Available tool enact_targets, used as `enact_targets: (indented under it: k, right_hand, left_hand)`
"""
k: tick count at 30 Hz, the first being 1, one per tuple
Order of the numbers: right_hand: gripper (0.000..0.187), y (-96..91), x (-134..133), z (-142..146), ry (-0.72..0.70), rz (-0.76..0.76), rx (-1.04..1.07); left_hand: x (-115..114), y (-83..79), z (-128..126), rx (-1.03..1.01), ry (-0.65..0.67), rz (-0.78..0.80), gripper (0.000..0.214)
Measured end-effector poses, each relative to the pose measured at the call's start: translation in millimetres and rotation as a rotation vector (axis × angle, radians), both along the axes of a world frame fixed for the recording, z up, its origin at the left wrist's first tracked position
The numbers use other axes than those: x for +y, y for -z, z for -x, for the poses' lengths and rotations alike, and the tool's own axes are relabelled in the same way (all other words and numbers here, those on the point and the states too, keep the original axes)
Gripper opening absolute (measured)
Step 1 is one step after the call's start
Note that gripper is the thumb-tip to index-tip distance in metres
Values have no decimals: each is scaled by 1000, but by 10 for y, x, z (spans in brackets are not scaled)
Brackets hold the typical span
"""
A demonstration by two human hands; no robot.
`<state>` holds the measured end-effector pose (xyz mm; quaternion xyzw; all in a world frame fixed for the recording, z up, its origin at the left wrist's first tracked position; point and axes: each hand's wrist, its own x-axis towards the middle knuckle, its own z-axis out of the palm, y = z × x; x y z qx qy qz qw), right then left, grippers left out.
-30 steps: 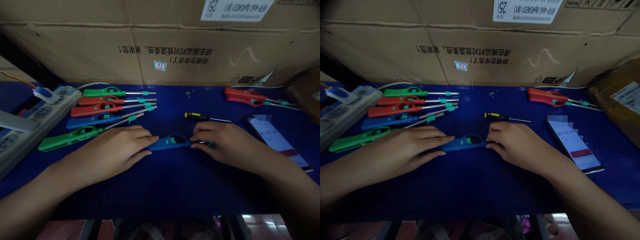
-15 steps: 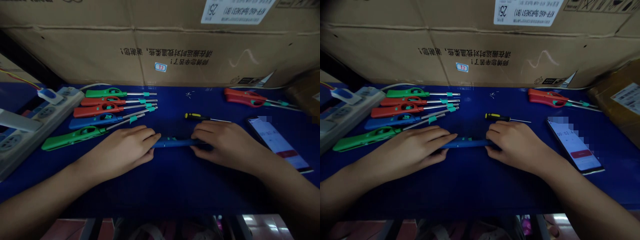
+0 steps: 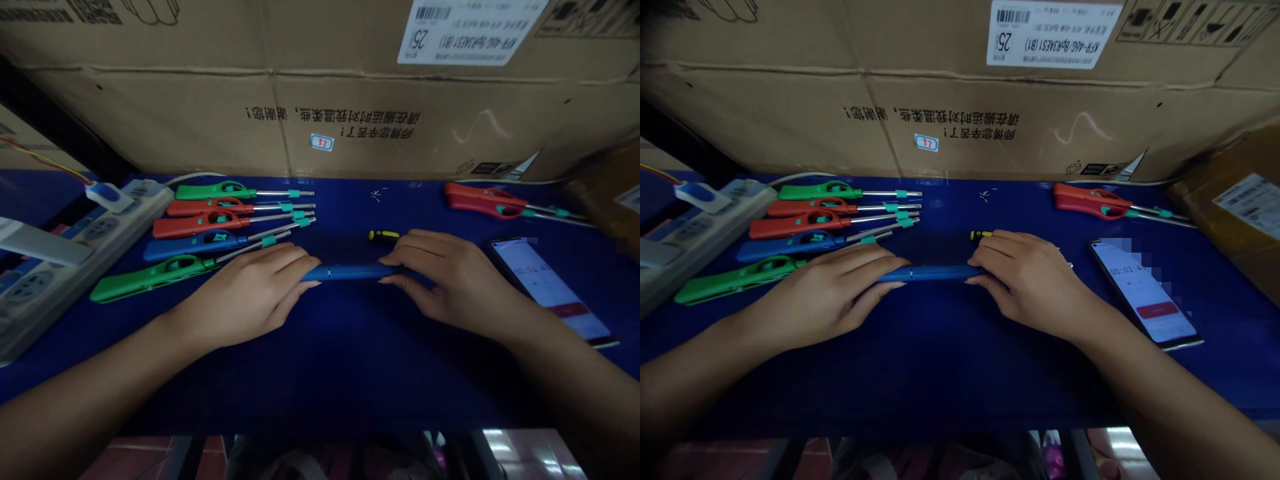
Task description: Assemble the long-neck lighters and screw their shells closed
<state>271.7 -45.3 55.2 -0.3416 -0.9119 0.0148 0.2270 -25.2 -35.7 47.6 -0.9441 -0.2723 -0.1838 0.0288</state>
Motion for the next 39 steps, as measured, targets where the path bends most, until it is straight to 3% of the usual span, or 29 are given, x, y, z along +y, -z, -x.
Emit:
enact_targets:
  k: [9, 17, 22, 24, 26, 28, 30, 32, 36, 39]
  right_hand:
    - [21, 53, -23, 69, 2, -36, -48]
    - [17, 125, -62, 118, 47, -32, 77]
    - [24, 89, -26, 86, 18, -84, -23]
    - [37, 77, -33, 107, 3, -160, -95]
    - [46, 68, -55, 141, 7, -238, -143]
    - [43, 64, -85, 174, 4, -276, -159]
    - [39, 64, -110, 194, -7, -273, -155]
    - [39, 68, -122, 198, -16, -241, -140]
    - [39, 86, -115, 190, -19, -130, -104]
    - [40, 107, -112, 197, -46, -73, -80]
  left_hand:
    - [-46, 34, -102, -54, 5, 91, 25]
    - [8, 95, -142, -451, 9, 211, 20]
    - [33, 77, -147, -533, -8, 285, 16]
    - [-1, 58, -201, -615, -81, 450, 14]
    - [-34, 40, -268, -699, -181, 762, 20]
    - [-54, 35, -326, -717, -255, 1101, 32]
    - [-56, 47, -354, -720, -266, 1244, 38]
    - [-47, 75, -343, -735, -194, 1105, 34]
    - [-19, 148, -255, -599, 48, 444, 34]
    - [-19, 184, -208, -468, 131, 192, 33]
